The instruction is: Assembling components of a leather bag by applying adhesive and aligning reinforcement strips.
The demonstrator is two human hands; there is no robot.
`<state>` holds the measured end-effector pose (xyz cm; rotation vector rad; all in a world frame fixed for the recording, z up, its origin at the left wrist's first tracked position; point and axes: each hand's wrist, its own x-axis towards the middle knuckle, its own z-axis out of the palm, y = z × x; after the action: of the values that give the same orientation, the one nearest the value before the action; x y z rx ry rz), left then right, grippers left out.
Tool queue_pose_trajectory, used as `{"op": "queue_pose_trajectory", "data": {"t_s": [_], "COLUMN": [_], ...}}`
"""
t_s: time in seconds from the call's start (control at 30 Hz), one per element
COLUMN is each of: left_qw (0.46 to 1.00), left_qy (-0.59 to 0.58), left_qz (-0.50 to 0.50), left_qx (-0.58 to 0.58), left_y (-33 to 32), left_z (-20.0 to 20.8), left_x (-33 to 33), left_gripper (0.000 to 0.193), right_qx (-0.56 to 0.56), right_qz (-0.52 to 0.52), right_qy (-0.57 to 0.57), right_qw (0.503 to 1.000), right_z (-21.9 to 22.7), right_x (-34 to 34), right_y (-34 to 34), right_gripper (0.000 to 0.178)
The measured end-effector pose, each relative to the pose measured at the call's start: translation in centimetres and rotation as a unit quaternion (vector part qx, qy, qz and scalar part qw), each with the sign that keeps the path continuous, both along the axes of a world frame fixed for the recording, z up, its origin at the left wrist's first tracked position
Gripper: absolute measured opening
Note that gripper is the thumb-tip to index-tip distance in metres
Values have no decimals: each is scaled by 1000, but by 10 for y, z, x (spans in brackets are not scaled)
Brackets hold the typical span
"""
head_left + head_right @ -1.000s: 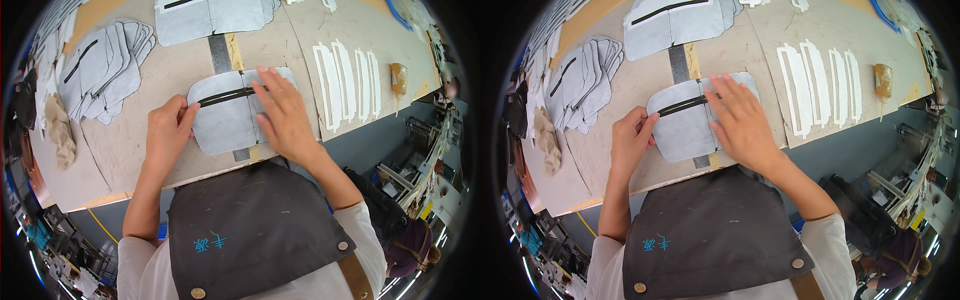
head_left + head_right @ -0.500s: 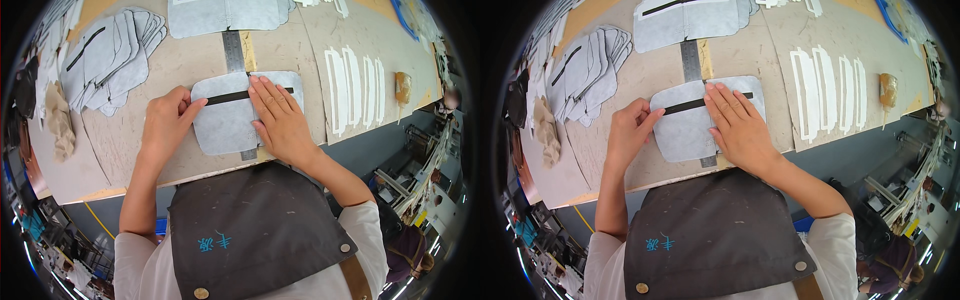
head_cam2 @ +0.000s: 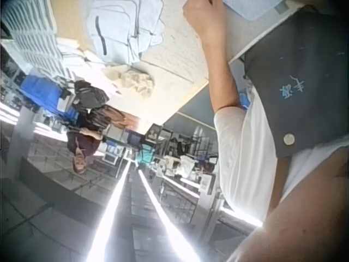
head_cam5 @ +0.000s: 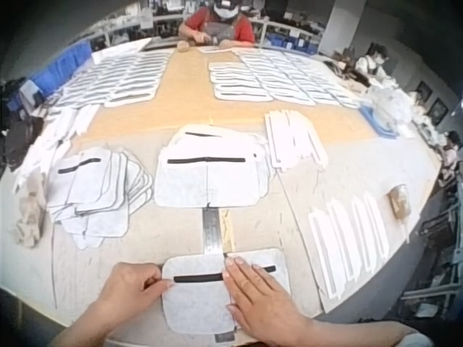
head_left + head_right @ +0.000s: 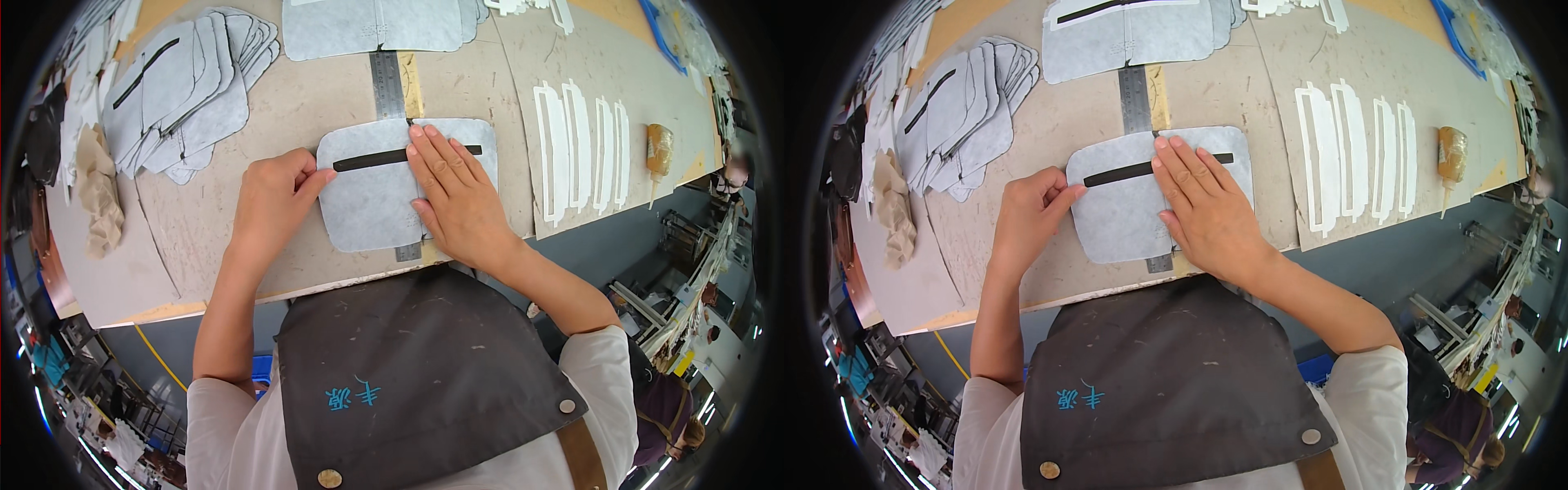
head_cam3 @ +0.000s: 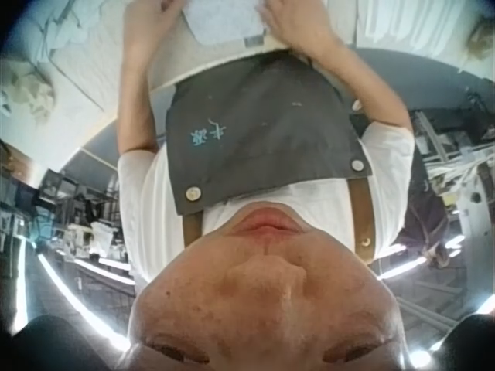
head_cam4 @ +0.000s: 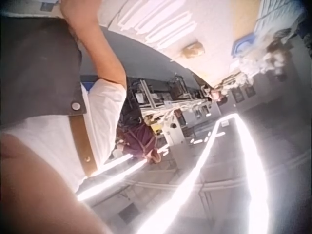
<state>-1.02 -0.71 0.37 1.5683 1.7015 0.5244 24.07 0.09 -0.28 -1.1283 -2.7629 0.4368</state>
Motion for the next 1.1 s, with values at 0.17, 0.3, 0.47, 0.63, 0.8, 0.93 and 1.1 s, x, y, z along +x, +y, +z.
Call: {"op": "queue_pose_trajectory", "data": {"t_s": [0.17, 0.3, 0.47, 0.63, 0.8, 0.93, 1.1], "left_qw": [999, 999, 993, 931, 941, 943, 943], "left_qy": [15, 28, 110, 147, 184, 224, 252], "left_qz": [3, -18, 9, -151, -196, -166, -132], "left_qx": [34, 18, 31, 299, 204, 182, 171], "left_y": [-1, -4, -4, -4, -10, -18, -28], "left_z": [1, 7, 10, -1, -21, -20, -16], "left_x": [3, 1, -2, 47, 62, 46, 23], "left_gripper": [25, 24, 19, 51, 73, 79, 82], "right_qx": [2, 2, 5, 8, 0, -8, -16], "right_qz": [2, 1, -3, -6, -10, -14, -16], "right_qy": [-4, -4, -4, -4, 9, 18, 21], "right_qw": [1000, 1000, 1000, 1000, 1000, 1000, 1000], "right_z": [0, 0, -2, -3, -5, -3, -3], "right_x": [1, 0, -1, -2, -2, 1, 2], "right_y": [0, 0, -1, -1, -1, -2, -2], "right_gripper": [56, 56, 56, 57, 57, 58, 58]}}
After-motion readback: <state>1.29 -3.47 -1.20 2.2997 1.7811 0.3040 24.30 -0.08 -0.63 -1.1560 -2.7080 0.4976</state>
